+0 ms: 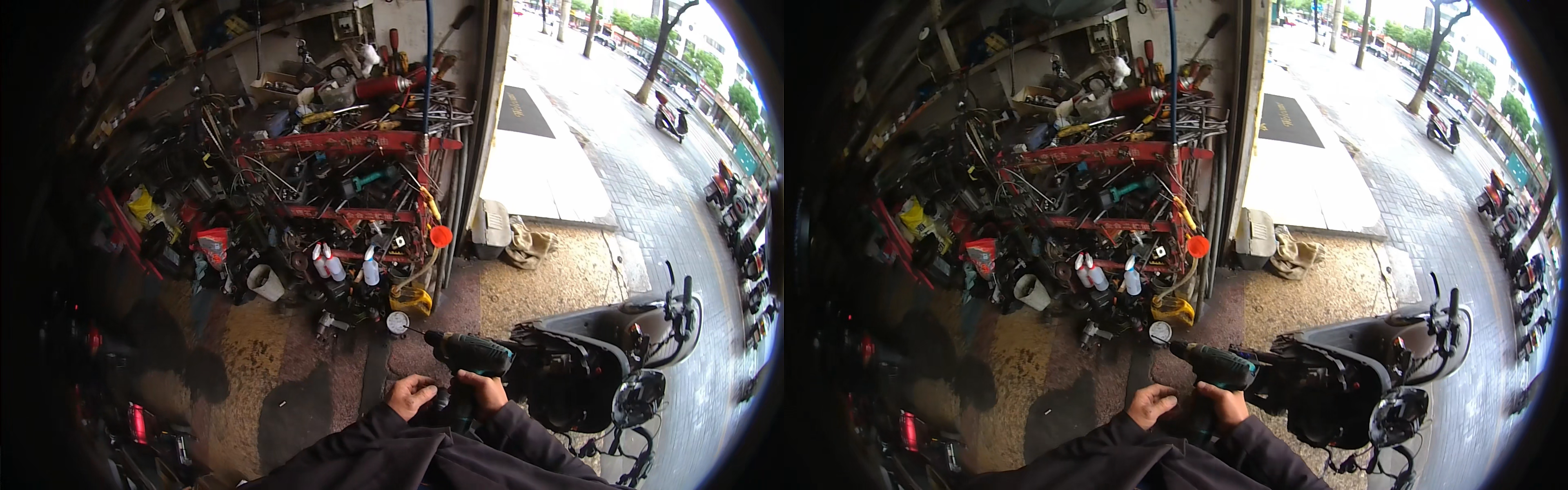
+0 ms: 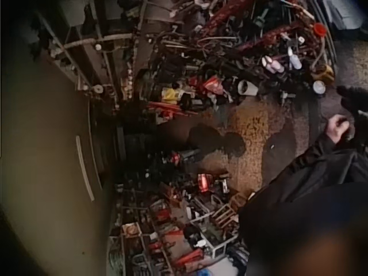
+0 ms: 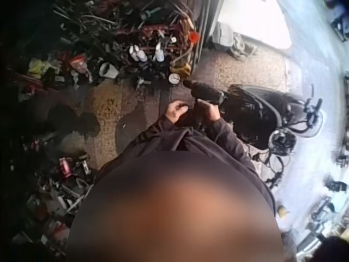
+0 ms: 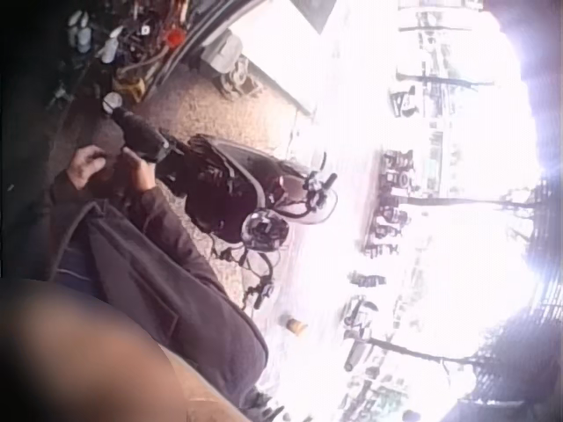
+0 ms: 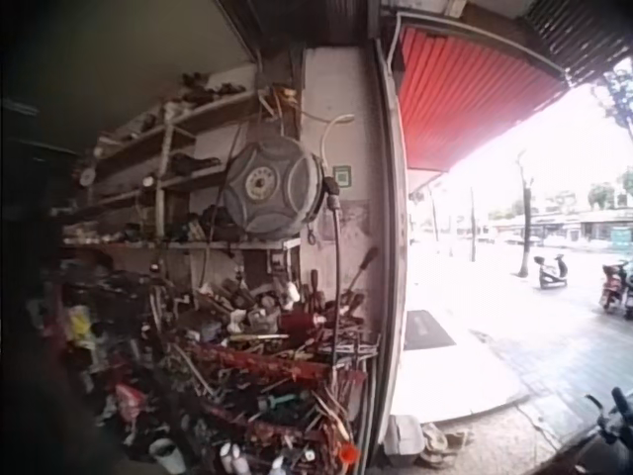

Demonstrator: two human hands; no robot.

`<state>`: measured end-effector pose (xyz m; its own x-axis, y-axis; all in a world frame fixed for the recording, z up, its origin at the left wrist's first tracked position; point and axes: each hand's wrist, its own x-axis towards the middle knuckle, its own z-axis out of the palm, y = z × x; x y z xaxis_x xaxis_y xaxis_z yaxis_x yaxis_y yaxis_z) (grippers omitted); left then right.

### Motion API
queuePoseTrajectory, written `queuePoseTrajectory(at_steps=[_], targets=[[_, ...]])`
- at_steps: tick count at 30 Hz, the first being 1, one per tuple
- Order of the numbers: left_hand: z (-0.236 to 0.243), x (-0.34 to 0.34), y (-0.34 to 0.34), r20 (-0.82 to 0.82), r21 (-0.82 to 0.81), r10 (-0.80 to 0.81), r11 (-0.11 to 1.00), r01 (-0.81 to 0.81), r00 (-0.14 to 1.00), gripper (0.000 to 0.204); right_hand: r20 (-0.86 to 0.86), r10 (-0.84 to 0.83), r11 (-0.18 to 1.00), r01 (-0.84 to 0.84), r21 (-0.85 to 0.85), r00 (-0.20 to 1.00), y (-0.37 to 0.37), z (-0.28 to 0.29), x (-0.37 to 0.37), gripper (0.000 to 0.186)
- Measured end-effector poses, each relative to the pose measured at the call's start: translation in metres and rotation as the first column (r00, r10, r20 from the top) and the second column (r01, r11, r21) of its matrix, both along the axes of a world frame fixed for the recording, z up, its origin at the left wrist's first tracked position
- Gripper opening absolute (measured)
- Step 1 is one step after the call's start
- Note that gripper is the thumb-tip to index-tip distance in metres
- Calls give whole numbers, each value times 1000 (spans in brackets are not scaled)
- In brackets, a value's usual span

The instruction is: The person selects a screwdriver from a cluttered tool cart, then uses a cordless drill to fasten screws into the scooter's handlebar assembly. The person also handles small fasteners and wires while working on the scooter's front section.

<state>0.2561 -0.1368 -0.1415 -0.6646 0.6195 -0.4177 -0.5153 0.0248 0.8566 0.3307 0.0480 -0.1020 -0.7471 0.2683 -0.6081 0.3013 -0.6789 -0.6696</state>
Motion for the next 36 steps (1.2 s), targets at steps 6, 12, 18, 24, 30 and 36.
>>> queuePoseTrajectory(at_steps=[6,12,18,24,30,36], targets=[[6,-41,-3,-119,-40,69,996,-74,991,25,-74,70,997,-71,-8,995,20,-14,-56,20],[28,-81,-14,-163,-50,296,950,-308,941,21,-61,120,990,-124,-60,991,37,-9,-103,18],[50,-148,-31,-327,-33,364,918,-396,872,17,3,112,994,-112,7,994,47,-7,-132,17],[91,-300,-42,-582,74,414,884,-462,699,15,78,-9,1000,10,-4,997,59,-33,-161,18],[159,-484,-27,-900,1,134,952,-306,414,14,104,-159,978,142,155,982,62,-63,-215,18],[221,-635,38,-985,-93,-119,976,-199,-123,8,127,-323,939,301,165,938,24,-61,-253,24]])
